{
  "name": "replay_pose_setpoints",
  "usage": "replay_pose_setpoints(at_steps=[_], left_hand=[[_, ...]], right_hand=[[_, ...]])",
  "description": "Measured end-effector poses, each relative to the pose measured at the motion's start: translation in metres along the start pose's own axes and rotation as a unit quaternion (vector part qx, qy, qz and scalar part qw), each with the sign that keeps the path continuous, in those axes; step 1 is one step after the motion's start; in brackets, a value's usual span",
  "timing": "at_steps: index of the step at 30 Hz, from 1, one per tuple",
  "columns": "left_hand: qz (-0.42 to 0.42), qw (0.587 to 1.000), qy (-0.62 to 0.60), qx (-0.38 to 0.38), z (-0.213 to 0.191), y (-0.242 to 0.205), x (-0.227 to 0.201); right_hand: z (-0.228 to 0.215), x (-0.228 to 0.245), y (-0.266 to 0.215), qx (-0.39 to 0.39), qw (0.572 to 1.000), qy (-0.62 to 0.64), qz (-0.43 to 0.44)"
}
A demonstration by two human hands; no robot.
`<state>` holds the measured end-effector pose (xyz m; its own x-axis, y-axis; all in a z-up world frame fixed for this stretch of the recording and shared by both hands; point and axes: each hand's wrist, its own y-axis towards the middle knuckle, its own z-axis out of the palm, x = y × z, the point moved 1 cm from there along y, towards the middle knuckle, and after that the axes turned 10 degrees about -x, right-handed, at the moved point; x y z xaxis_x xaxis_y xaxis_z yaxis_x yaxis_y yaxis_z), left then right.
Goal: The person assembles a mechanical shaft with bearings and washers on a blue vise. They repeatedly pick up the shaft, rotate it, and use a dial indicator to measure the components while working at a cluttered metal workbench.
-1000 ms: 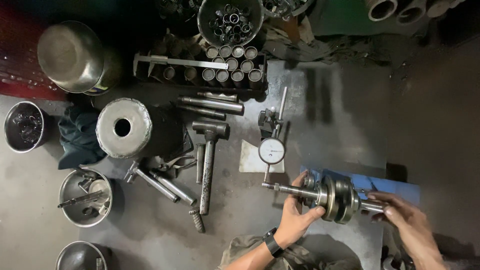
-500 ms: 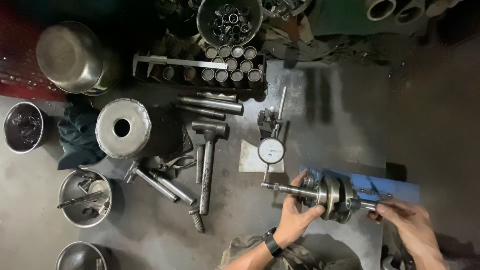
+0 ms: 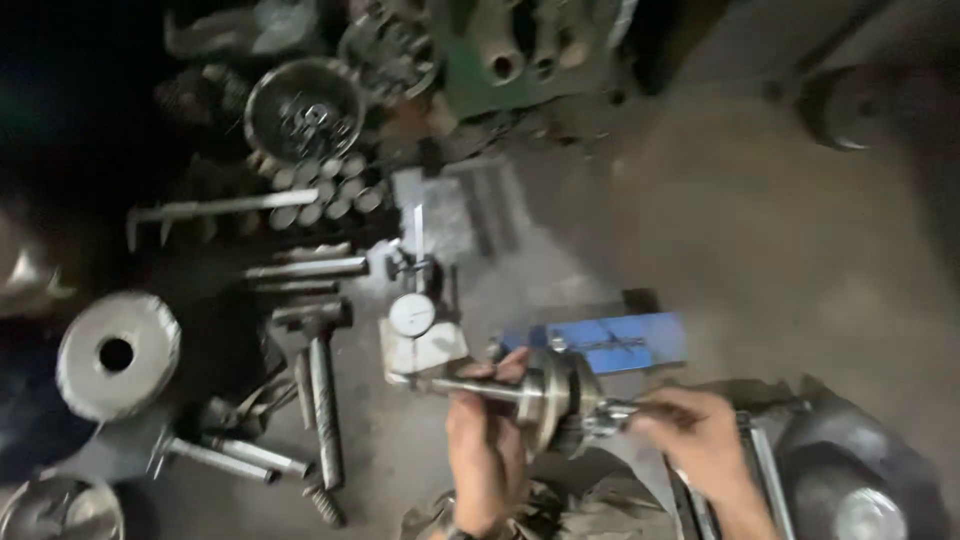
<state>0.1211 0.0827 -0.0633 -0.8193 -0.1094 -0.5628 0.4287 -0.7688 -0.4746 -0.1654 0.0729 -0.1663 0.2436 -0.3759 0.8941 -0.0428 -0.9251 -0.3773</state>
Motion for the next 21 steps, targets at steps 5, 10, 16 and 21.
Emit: replay_pose_setpoints(at_steps=[5,10,16,21], left_hand=[[0.004,0.983,0.044,0.176,0.022,0.003,-0.013],[-0.022,0.944,0.152,0.292,0.041,0.0,-0.016],[-0.132,0.829,0.278,0.468,0.095,0.01,0.013],[0.095,0.536,0.716,0.438,0.155,-0.003,0.042]], right_hand=[[0.058,0.123,-0.049,0.035,0.977,-0.138,-0.158],[0.07,0.001,-0.024,0.124,0.963,0.236,0.039],[0.056,0.016,-0.055,0.063,0.803,0.515,0.293],[-0.002,-0.074,-0.03,0.0,0.804,0.585,0.102]])
